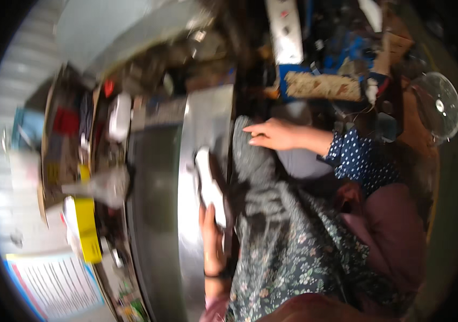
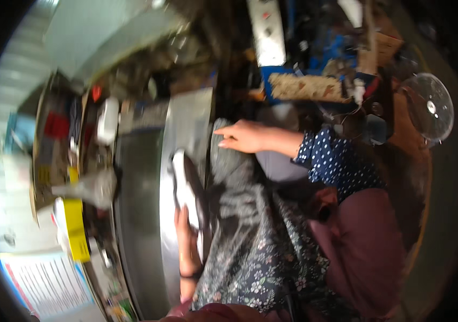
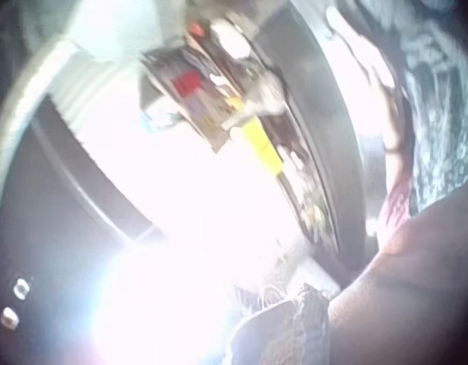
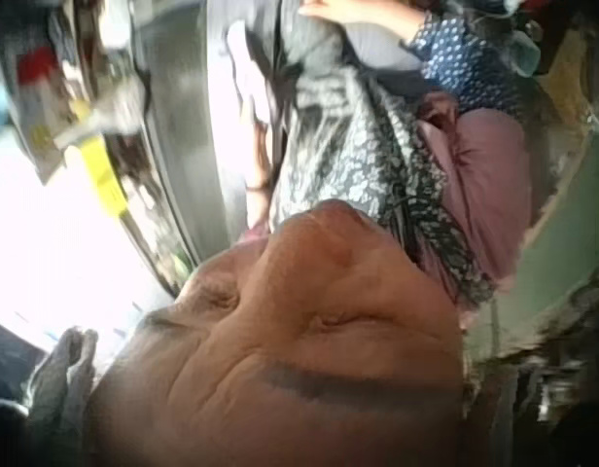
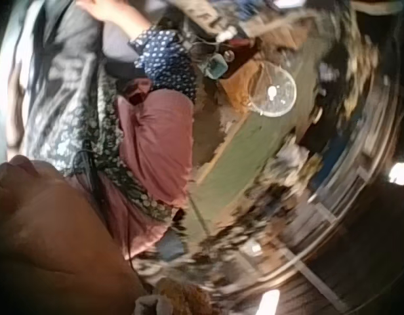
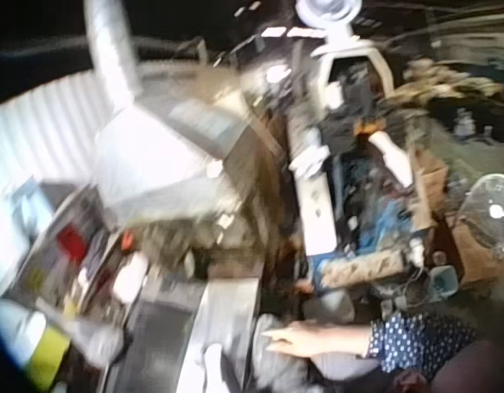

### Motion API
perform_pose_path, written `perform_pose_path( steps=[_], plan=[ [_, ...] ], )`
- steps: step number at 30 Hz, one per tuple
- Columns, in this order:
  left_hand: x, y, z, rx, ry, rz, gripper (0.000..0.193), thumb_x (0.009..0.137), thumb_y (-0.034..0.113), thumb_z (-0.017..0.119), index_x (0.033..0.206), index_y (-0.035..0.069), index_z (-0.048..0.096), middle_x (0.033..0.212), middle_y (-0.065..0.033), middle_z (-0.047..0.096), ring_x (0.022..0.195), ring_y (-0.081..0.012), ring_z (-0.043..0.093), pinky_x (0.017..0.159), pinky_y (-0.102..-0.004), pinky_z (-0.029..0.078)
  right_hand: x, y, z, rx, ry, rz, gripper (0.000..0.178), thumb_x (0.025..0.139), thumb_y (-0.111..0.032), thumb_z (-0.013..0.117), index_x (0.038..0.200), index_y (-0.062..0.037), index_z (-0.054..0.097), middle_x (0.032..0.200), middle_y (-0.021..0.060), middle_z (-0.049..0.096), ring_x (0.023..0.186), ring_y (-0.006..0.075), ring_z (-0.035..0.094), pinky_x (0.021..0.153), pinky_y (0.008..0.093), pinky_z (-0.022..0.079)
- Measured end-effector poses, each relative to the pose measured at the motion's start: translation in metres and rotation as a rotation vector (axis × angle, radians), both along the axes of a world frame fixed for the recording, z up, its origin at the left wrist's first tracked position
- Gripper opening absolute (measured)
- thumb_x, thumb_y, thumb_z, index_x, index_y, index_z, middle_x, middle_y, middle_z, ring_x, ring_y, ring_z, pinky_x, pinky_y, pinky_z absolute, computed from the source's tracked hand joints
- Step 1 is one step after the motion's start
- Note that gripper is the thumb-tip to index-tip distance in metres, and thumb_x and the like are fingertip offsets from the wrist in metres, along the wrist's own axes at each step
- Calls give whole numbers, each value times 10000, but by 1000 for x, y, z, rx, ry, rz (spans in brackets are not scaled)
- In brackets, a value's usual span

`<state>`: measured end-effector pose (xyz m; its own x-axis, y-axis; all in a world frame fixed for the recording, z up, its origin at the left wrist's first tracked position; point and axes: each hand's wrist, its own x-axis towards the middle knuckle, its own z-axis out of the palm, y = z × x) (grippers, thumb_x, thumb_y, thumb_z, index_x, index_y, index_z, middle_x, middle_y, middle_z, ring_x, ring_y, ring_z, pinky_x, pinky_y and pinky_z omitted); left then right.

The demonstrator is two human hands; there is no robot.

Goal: Operating machinery to shape and process shoe components on an assembly line.

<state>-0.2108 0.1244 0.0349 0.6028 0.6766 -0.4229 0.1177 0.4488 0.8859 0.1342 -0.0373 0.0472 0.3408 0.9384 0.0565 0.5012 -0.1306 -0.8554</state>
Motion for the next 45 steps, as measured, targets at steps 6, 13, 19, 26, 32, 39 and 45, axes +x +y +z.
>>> perform_pose_path(
  steps=[6,13,19,26,32,39,45],
  plan=[
    [-85,-13,-44,1477,754,-498,684,874,116,684,1517,155,453,1525,-443,276,1377,-616,341,1120,-593,364,214,-135,120,-116,-1205,-713,205,910,-306,652,971,-123,721,974,122,700,934,350,668,725,488,538],
    [-68,-22,-58,1237,392,-199,331,901,-22,607,1225,-88,627,1265,-287,640,1220,-444,592,1126,-492,398,269,-224,138,-226,-652,-1513,773,789,-426,715,1509,-272,477,1605,194,322,1244,488,507,1088,494,429],
    [10,-23,9,692,43,-142,332,1030,49,560,1333,-83,591,1290,-188,657,1196,-235,622,1063,-327,468,209,-204,102,156,-981,-1322,695,764,-309,793,1417,-211,578,1577,179,384,1282,439,503,1078,475,444],
    [132,-37,20,276,-410,-173,431,1070,157,541,1446,-46,485,1470,-197,527,1336,-285,535,1146,-380,410,-14,-99,30,710,-324,-594,859,777,-205,857,1495,-6,431,1615,236,316,1488,383,331,1204,472,277],
    [126,-4,30,-80,-220,80,700,1045,617,317,1505,94,393,1438,-132,490,1302,-297,495,1102,-421,413,-105,-51,39,469,-202,15,1036,905,-436,755,1607,-1,131,1634,284,221,1428,392,406,1164,484,355],
    [64,-43,23,574,71,-707,539,949,325,714,1348,-7,570,1276,-208,659,1205,-313,627,1018,-393,482,-76,-52,-2,-263,933,241,532,967,-249,664,1425,-27,512,1293,110,634,1137,177,626,969,307,510],
    [-4,10,-12,1343,518,-2,719,866,302,787,1414,-49,480,1396,-282,540,1300,-495,498,1101,-525,403,-68,-60,-27,46,1388,-299,438,970,-279,608,1320,-15,597,1178,120,697,1070,240,685,840,443,617]
  ],
)
